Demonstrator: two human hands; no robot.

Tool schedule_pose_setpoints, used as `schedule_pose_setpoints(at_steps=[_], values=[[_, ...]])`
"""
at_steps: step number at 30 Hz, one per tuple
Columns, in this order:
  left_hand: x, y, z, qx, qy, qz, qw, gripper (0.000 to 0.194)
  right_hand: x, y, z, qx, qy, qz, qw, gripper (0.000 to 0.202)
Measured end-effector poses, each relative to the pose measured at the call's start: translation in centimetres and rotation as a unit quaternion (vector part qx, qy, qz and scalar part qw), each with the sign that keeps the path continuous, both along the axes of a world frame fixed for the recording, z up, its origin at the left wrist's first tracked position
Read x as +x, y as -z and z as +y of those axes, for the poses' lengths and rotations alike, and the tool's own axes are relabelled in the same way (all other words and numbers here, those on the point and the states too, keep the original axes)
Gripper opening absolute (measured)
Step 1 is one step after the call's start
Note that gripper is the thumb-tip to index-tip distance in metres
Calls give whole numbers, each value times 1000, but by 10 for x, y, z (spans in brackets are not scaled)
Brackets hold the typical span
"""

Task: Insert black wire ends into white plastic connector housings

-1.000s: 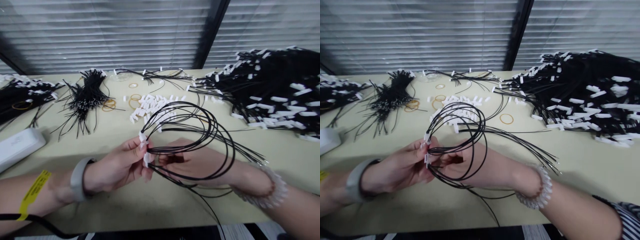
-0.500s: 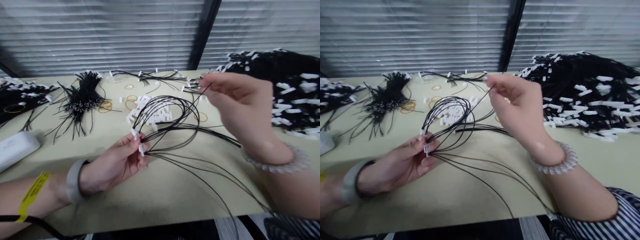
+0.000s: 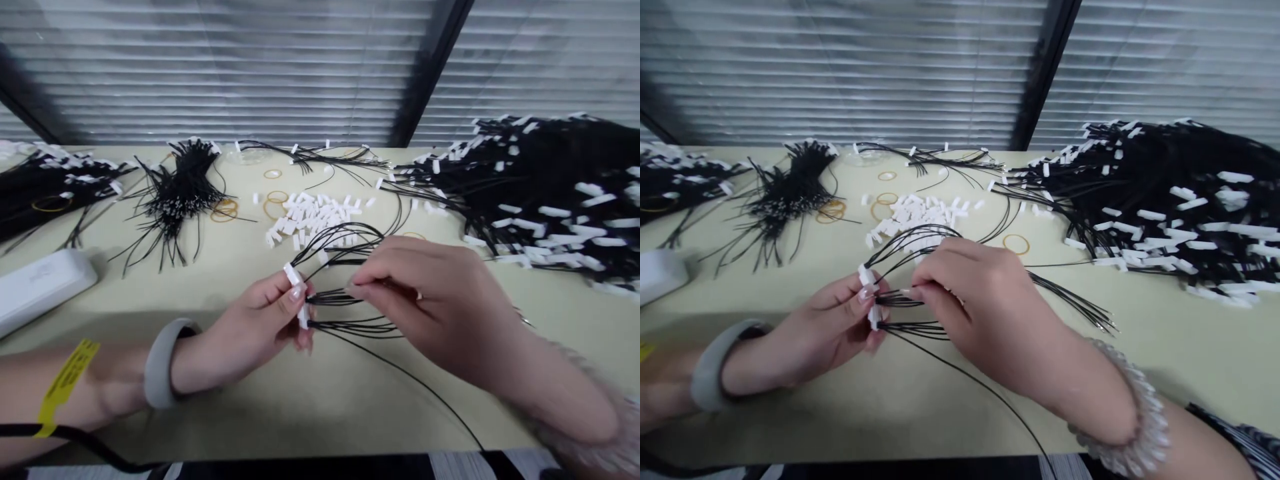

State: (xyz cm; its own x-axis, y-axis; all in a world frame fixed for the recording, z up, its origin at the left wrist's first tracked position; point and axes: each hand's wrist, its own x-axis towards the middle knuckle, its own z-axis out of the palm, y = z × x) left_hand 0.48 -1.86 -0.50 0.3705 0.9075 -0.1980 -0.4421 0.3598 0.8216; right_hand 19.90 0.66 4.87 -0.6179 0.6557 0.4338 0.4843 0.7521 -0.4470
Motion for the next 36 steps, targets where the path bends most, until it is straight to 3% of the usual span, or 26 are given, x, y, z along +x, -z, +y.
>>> schedule_pose_setpoints(at_steps=[4, 19, 27, 36], values=[[-1, 0, -2, 23, 21, 24, 999, 14, -2, 10, 4, 13, -5, -22, 1000, 14], [-6, 5, -3, 70, 46, 51, 995, 13, -2, 6, 3, -5, -19, -17, 1000, 14], [-10, 9, -7, 116, 68, 156, 978, 15, -4, 8, 3, -25, 2, -13, 1000, 13], [-7, 1, -9, 168, 97, 243, 950, 23, -10, 17, 0, -48, -11, -26, 998, 14]])
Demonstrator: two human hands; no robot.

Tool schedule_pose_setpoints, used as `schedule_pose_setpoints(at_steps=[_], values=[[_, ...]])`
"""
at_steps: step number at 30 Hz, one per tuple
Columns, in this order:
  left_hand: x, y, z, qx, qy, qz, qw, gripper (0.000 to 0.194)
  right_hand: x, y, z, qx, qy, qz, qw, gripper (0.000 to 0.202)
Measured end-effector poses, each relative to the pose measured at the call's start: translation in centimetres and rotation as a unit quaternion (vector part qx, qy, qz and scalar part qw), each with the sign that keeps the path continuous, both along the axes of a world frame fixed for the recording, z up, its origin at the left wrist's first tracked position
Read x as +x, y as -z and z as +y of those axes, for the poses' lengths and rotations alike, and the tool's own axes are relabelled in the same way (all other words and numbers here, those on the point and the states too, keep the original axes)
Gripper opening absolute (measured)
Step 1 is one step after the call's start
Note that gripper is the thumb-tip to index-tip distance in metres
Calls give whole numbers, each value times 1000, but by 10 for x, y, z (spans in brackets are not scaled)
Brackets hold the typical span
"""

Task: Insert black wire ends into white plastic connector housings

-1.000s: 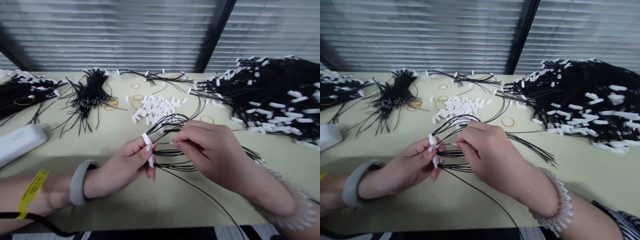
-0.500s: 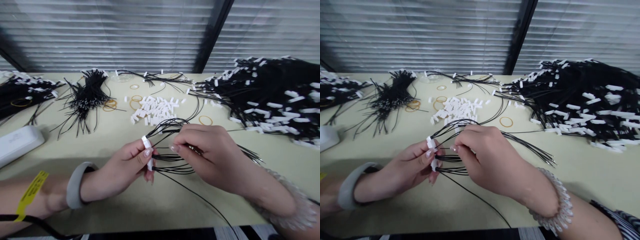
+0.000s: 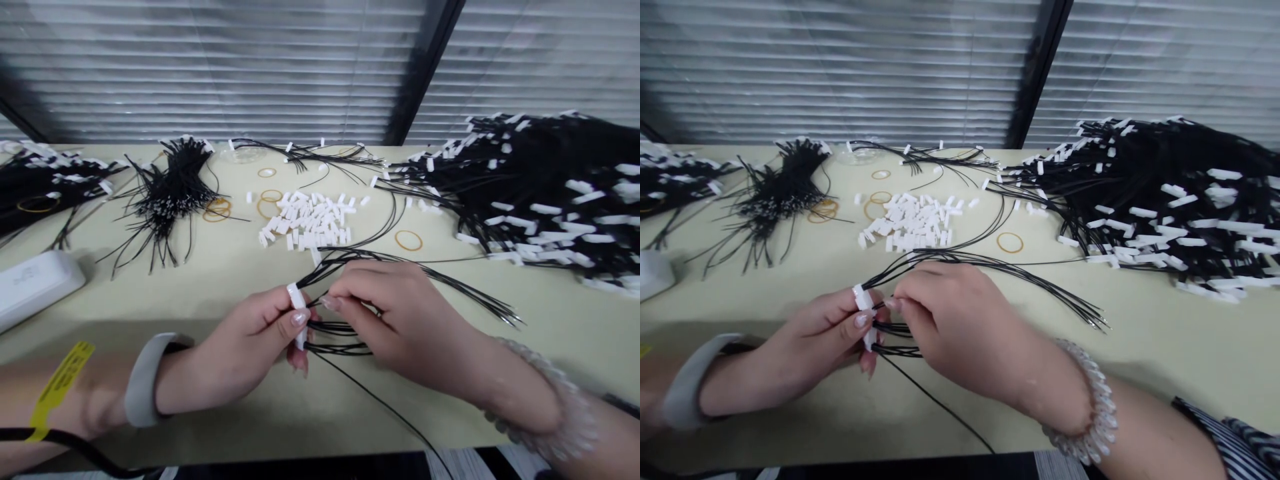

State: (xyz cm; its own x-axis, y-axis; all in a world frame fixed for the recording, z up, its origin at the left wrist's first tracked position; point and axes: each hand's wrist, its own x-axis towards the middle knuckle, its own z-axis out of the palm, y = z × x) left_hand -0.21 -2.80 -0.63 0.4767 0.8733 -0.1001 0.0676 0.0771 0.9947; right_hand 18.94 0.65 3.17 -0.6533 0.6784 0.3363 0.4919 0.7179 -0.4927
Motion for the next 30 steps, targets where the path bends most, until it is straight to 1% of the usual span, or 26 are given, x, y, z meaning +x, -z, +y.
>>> schedule_pose_setpoints(at_steps=[3, 8, 12, 14, 15, 16, 17, 19, 20, 22, 24, 25, 26, 27, 28, 30], values=[[0, 0, 0, 0, -6, 0, 1000, 24, -3, 3, -2, -14, -8, 25, 1000, 14], [1, 0, 1, -24, -12, -25, 999, 25, -11, 8, -7, -21, -11, 75, 997, 18], [1, 3, 3, -53, -43, -67, 995, 21, -10, 9, -2, 36, 18, 56, 998, 16], [0, 6, 3, -68, -55, -87, 992, 18, -5, 6, 1, 60, 25, 45, 997, 17], [0, 6, 3, -73, -60, -98, 991, 16, -1, 2, 3, 58, 30, 40, 997, 16], [0, 6, 3, -78, -69, -112, 988, 15, 3, -3, 5, 42, 36, 38, 998, 15], [1, 6, 4, -85, -81, -127, 985, 14, 8, -9, 6, 11, 47, 36, 998, 13], [2, 5, 5, -94, -114, -155, 977, 14, 19, -21, 10, -101, 68, 46, 992, 8], [3, 4, 6, -95, -129, -162, 974, 14, 24, -27, 11, -169, 69, 66, 981, 9], [4, 3, 7, -90, -149, -167, 970, 15, 30, -35, 13, -278, 53, 114, 952, 17], [4, 2, 8, -88, -157, -169, 969, 14, 33, -38, 15, -338, 36, 141, 930, 23], [4, 2, 8, -93, -160, -172, 968, 14, 33, -38, 15, -345, 32, 145, 927, 26], [4, 1, 8, -97, -162, -177, 966, 13, 33, -37, 15, -335, 34, 146, 930, 29], [5, 1, 8, -101, -165, -182, 964, 12, 32, -36, 15, -307, 46, 146, 939, 30], [4, 1, 8, -105, -168, -185, 963, 11, 32, -35, 14, -262, 68, 145, 952, 30], [5, 0, 8, -106, -172, -188, 961, 10, 31, -34, 13, -135, 127, 139, 973, 25]])
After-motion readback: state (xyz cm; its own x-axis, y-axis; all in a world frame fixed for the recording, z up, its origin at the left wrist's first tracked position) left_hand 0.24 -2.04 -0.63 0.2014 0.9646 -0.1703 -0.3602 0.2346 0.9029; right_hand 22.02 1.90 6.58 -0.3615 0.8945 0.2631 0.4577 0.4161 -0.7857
